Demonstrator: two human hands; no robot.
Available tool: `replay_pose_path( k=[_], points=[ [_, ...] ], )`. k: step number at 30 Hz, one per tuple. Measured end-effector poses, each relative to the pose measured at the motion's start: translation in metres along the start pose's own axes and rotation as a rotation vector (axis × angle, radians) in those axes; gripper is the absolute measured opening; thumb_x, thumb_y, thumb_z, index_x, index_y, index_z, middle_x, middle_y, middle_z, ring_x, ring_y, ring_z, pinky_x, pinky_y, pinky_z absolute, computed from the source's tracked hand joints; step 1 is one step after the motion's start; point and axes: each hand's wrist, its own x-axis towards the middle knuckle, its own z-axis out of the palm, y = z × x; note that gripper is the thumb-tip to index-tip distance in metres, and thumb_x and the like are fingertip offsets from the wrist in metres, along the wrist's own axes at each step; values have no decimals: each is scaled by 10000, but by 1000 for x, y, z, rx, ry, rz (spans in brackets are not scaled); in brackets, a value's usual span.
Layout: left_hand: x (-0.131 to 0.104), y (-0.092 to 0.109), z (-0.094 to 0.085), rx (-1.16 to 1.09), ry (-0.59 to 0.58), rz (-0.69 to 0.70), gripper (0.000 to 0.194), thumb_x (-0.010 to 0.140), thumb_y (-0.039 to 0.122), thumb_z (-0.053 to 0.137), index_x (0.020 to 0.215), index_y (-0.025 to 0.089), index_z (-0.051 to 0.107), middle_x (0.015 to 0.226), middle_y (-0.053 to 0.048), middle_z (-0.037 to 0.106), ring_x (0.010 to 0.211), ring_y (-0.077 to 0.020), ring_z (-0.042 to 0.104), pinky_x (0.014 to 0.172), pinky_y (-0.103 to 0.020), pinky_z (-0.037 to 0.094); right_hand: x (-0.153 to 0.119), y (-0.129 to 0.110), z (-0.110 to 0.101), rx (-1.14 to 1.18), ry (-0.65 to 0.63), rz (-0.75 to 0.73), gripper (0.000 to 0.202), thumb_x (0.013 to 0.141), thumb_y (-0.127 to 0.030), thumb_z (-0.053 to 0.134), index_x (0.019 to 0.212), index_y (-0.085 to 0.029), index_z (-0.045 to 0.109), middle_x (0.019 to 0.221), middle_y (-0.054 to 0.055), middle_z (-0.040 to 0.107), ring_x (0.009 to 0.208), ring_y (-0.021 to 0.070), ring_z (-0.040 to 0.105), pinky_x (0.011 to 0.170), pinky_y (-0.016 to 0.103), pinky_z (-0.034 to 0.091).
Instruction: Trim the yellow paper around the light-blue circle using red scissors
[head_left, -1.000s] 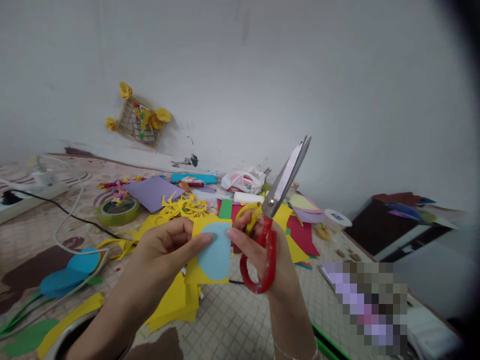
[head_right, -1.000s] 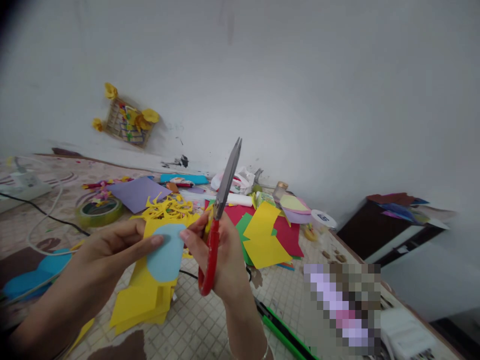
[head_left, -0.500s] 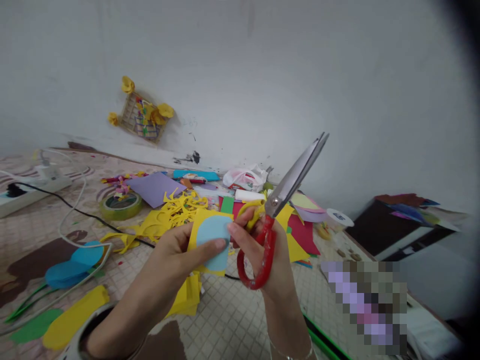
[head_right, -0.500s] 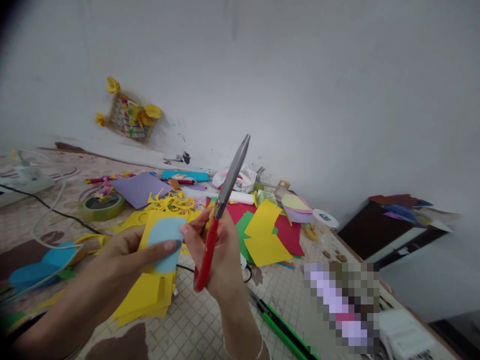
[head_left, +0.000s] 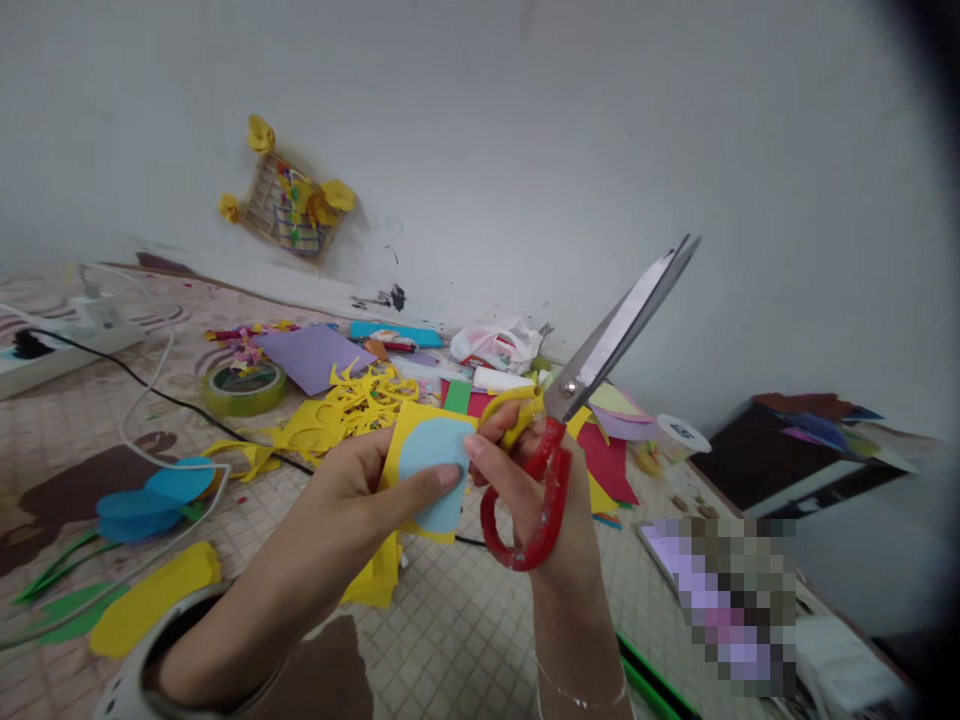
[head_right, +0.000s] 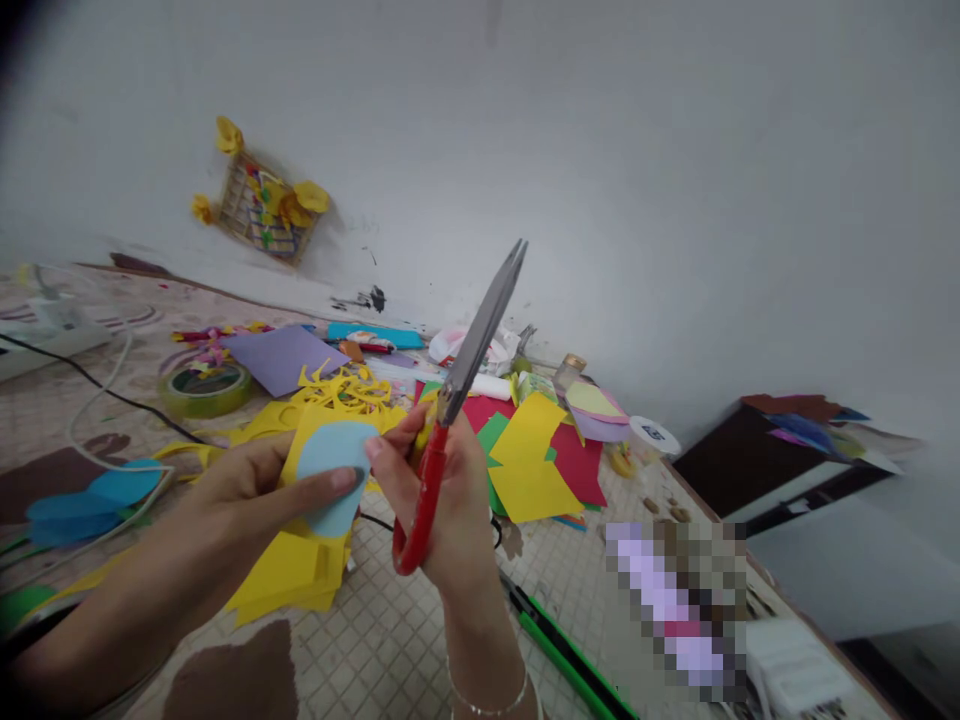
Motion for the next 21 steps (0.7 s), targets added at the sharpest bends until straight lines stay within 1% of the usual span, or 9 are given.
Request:
replay_pose_path(
  k=[5, 9, 14, 21],
  points=[
    [-2, 1, 1, 18, 9, 6, 182, 728, 341, 948, 727, 227, 806, 607, 47, 736, 509, -95, 586, 458, -168, 460, 0, 0, 0, -3, 0, -16, 194, 763, -218, 749, 760, -243, 557, 633, -72, 567, 529, 121, 552, 475, 244, 505],
    [-1, 2, -1, 20, 17, 0, 198, 711, 358, 956, 748, 219, 821, 636, 35, 750, 530, -99, 596, 463, -165, 467, 0, 0, 0, 0, -4, -26, 201, 769, -215, 746, 752, -244, 548, 638, -68, 570, 537, 119, 553, 482, 243, 510],
    [-2, 3, 0, 21, 6, -4, 147, 697, 280, 953, 749, 223, 827, 620, 42, 743, 532, -98, 590, 487, -164, 478, 0, 0, 0, 1, -14, -36, 196, 769, -208, 743, 763, -241, 550, 652, -67, 569, 548, 118, 557, 489, 241, 515],
    [-2, 4, 2, 26, 29, -24, 120, 692, 217, 928, 760, 226, 829, 639, 35, 756, 540, -113, 589, 481, -180, 463, 0, -1, -2, -12, -26, -19, 200, 778, -225, 746, 775, -250, 548, 673, -62, 579, 568, 130, 570, 512, 258, 533]
  ],
)
